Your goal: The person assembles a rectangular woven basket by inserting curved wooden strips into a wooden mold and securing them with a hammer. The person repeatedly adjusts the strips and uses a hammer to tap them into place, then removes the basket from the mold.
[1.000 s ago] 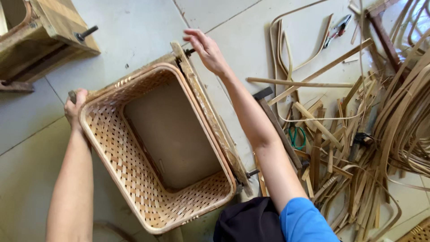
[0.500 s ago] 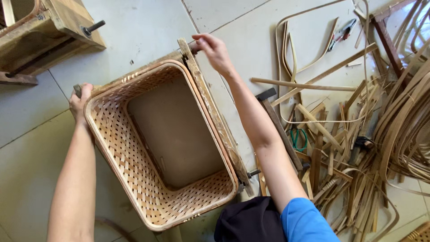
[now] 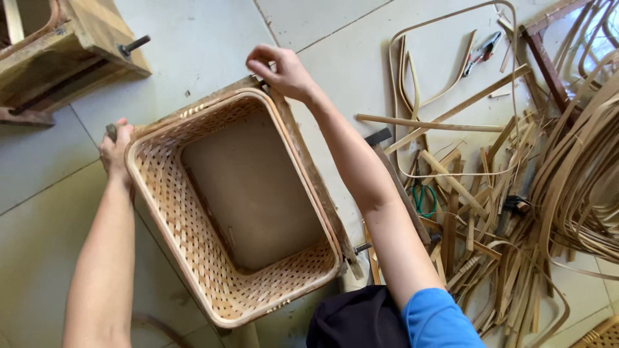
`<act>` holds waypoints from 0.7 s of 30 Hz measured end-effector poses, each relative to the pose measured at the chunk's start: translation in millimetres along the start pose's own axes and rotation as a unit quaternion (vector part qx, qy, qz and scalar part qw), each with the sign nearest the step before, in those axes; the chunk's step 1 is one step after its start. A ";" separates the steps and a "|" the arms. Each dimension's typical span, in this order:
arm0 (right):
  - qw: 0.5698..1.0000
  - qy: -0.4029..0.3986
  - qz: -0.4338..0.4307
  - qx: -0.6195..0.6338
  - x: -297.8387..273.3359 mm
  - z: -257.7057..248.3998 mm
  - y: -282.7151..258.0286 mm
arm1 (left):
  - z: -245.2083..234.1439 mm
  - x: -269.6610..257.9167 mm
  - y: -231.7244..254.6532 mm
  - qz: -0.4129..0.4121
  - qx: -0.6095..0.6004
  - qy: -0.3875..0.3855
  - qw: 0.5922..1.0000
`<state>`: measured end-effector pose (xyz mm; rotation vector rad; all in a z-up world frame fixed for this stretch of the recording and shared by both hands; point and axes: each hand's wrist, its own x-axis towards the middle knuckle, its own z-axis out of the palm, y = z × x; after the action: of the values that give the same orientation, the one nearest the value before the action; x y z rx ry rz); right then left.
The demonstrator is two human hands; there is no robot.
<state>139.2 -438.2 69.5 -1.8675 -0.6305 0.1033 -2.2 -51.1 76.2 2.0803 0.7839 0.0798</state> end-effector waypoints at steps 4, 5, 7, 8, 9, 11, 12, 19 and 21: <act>0.998 0.068 0.000 -0.003 -56.6 0.0 -13.7 | -11.9 -24.6 4.9 -0.098 -0.088 -0.115 0.985; 0.995 0.072 -0.051 -0.042 -79.6 -6.3 -21.7 | -13.8 -32.4 6.3 -0.136 -0.126 -0.165 0.969; 0.999 0.034 0.032 0.015 -147.9 -16.8 -40.2 | -30.0 -79.0 -9.2 -0.070 -0.068 -0.119 0.988; 0.998 0.017 0.054 0.018 -185.2 -16.8 -49.4 | -33.7 -111.3 -20.7 -0.003 -0.103 -0.108 0.989; 0.998 -0.004 0.054 0.010 -217.8 -13.1 -59.2 | -41.3 -143.4 -31.8 0.065 -0.134 -0.094 0.984; 0.994 -0.043 0.080 -0.056 -270.7 2.2 -82.2 | -45.3 -205.7 -49.3 0.020 -0.251 -0.115 0.961; 0.995 -0.049 0.073 -0.052 -285.4 11.7 -94.0 | -46.4 -231.5 -55.0 0.068 -0.274 -0.165 0.945; 0.995 -0.064 0.020 -0.072 -293.4 24.2 -162.6 | -45.2 -282.8 -67.5 0.042 -0.342 -0.220 0.912; 0.997 -0.059 0.032 -0.043 -298.3 27.8 -174.7 | -48.4 -285.6 -73.6 0.041 -0.345 -0.220 0.912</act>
<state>-190.9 -510.8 147.8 -1.9767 -0.6653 0.2330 -283.2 -145.6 113.9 1.3746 0.3164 -0.0600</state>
